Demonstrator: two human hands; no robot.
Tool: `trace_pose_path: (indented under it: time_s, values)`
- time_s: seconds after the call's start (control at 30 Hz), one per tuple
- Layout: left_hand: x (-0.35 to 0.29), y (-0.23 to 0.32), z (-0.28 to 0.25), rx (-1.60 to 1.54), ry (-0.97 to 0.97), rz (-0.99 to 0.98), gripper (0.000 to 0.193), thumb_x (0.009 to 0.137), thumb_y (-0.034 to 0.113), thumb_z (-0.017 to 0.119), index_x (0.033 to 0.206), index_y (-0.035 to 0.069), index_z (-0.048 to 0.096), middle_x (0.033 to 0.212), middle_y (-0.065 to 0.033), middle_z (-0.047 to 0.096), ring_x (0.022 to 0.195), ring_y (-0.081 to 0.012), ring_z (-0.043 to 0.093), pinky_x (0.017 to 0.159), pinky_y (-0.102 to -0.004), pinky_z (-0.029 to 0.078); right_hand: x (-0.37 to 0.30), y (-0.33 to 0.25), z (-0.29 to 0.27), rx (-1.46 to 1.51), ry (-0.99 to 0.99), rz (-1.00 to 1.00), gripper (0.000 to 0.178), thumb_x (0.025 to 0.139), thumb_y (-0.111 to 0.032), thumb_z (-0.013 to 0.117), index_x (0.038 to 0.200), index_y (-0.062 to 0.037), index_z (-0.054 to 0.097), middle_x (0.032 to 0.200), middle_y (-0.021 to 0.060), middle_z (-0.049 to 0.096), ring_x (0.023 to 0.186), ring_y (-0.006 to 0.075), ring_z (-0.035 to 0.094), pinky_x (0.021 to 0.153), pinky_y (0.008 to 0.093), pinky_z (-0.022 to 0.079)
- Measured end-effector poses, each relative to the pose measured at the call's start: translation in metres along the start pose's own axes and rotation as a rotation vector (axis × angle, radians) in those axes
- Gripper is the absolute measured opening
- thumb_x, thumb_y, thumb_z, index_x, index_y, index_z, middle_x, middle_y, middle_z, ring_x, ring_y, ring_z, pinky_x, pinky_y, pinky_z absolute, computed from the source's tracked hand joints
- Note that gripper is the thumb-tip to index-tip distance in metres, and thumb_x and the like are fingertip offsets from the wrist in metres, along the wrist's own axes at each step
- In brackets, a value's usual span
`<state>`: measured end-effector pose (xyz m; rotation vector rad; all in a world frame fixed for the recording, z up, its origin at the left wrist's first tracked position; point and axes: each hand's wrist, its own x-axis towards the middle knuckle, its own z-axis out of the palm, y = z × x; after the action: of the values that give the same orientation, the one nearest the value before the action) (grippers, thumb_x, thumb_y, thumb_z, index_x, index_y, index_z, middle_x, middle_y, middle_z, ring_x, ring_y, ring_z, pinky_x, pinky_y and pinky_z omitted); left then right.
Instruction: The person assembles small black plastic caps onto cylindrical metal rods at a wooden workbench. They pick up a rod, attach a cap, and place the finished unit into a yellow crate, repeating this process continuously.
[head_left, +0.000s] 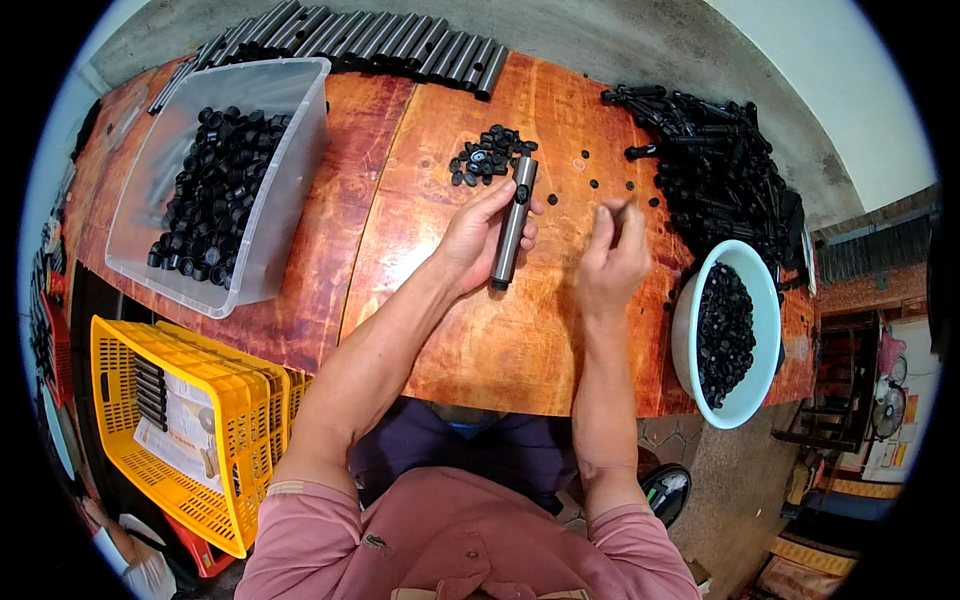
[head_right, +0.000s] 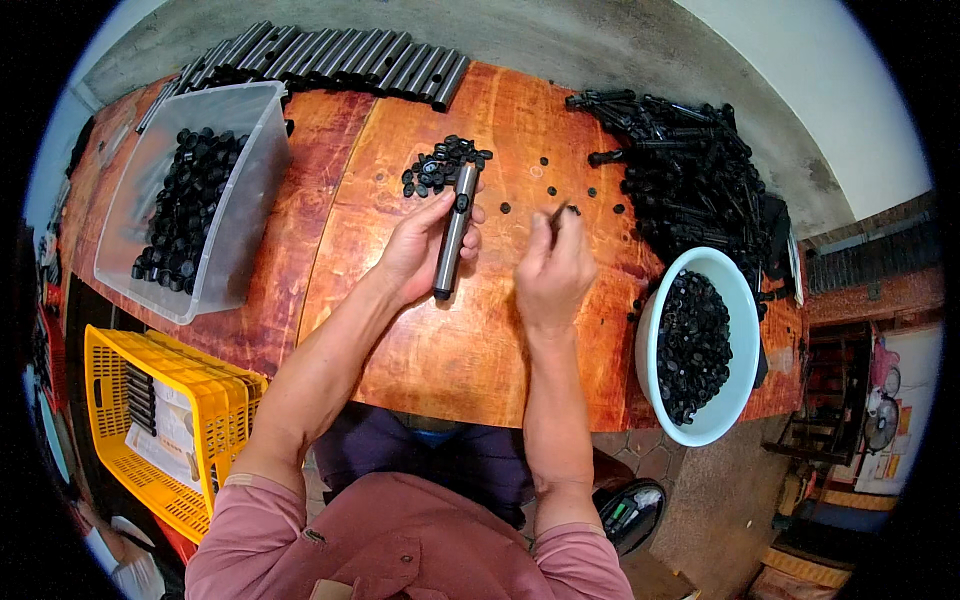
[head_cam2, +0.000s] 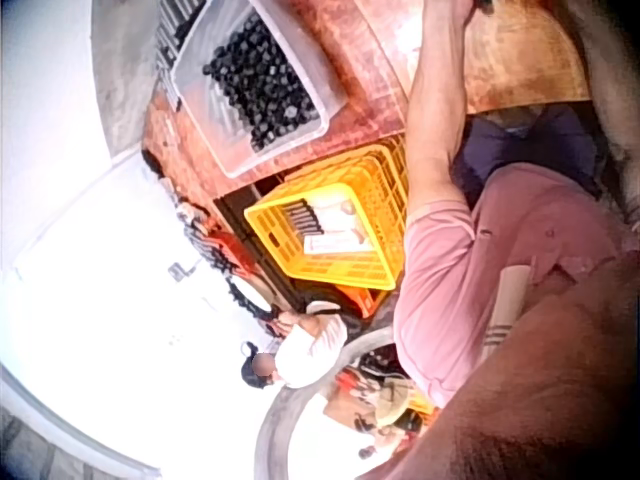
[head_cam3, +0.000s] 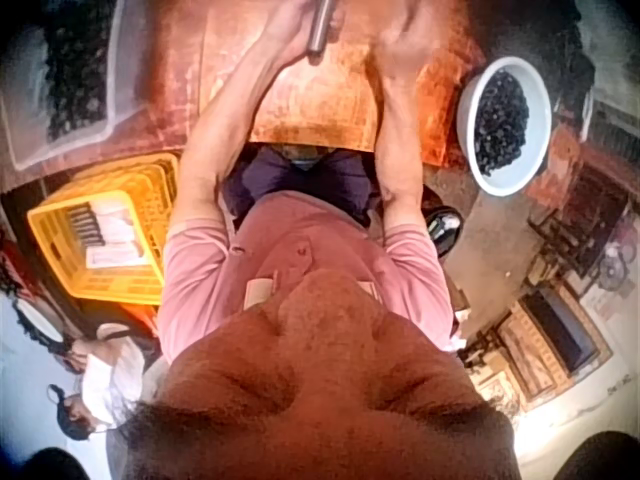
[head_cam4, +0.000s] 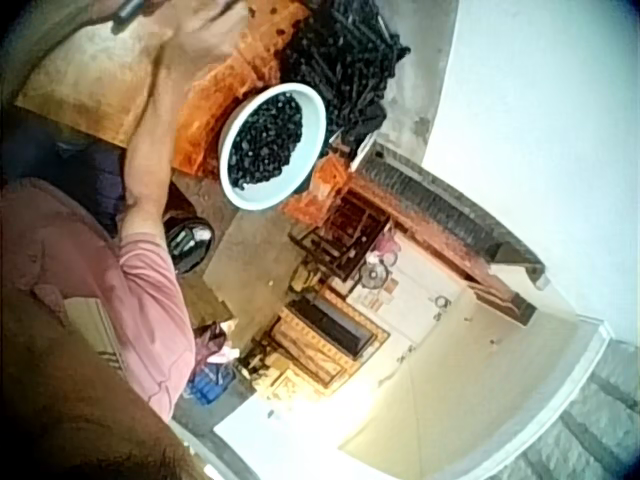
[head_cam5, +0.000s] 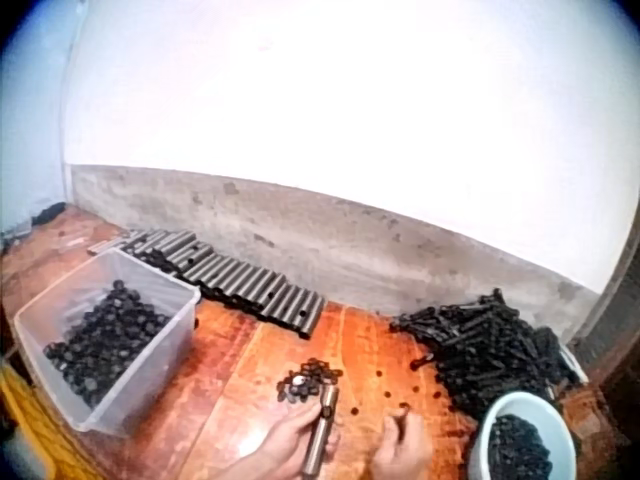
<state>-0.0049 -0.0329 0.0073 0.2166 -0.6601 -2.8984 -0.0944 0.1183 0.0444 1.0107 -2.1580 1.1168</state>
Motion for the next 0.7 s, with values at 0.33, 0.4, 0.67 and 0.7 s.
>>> trace_pose_path:
  time_s: [0.33,0.4,0.67,0.7]
  values:
    - [0.007,0.007,-0.011,-0.128,0.049,0.120,0.019,0.102,0.022,0.059,0.112,0.008,0.051,0.095,-0.0088,0.061,0.083,-0.0201,0.062,0.073,-0.0346,0.056,0.003,0.053,-0.022,-0.678,-0.488,0.417,0.021,0.090,-0.023,0.067,0.106,-0.0076,0.067,0.088,0.0240,0.070,0.087,0.0444,0.068,0.075,0.0534,0.052]
    - [0.006,0.007,-0.011,-0.153,0.060,0.121,0.021,0.102,0.021,0.060,0.115,0.008,0.051,0.095,-0.0090,0.060,0.083,-0.0202,0.062,0.074,-0.0350,0.057,0.005,0.050,-0.026,-0.697,-0.477,0.426,0.021,0.090,-0.023,0.067,0.103,-0.0073,0.067,0.088,0.0232,0.071,0.086,0.0442,0.068,0.075,0.0535,0.053]
    - [-0.002,0.003,0.010,0.187,-0.020,0.299,0.040,0.097,0.014,0.064,0.133,0.008,0.048,0.095,-0.0069,0.061,0.080,-0.0154,0.061,0.071,-0.0299,0.053,0.007,0.037,-0.013,0.191,-0.166,0.363,0.029,0.088,-0.017,0.073,0.112,-0.0007,0.068,0.100,0.0114,0.068,0.081,0.0188,0.065,0.079,0.0338,0.052]
    - [-0.005,0.001,0.015,0.311,-0.055,0.335,0.044,0.096,0.014,0.065,0.135,0.008,0.047,0.095,-0.0062,0.061,0.079,-0.0142,0.061,0.070,-0.0288,0.052,0.004,0.029,-0.010,0.370,-0.170,0.353,0.031,0.088,-0.018,0.073,0.113,-0.0002,0.068,0.102,0.0110,0.068,0.085,0.0180,0.064,0.080,0.0335,0.052]
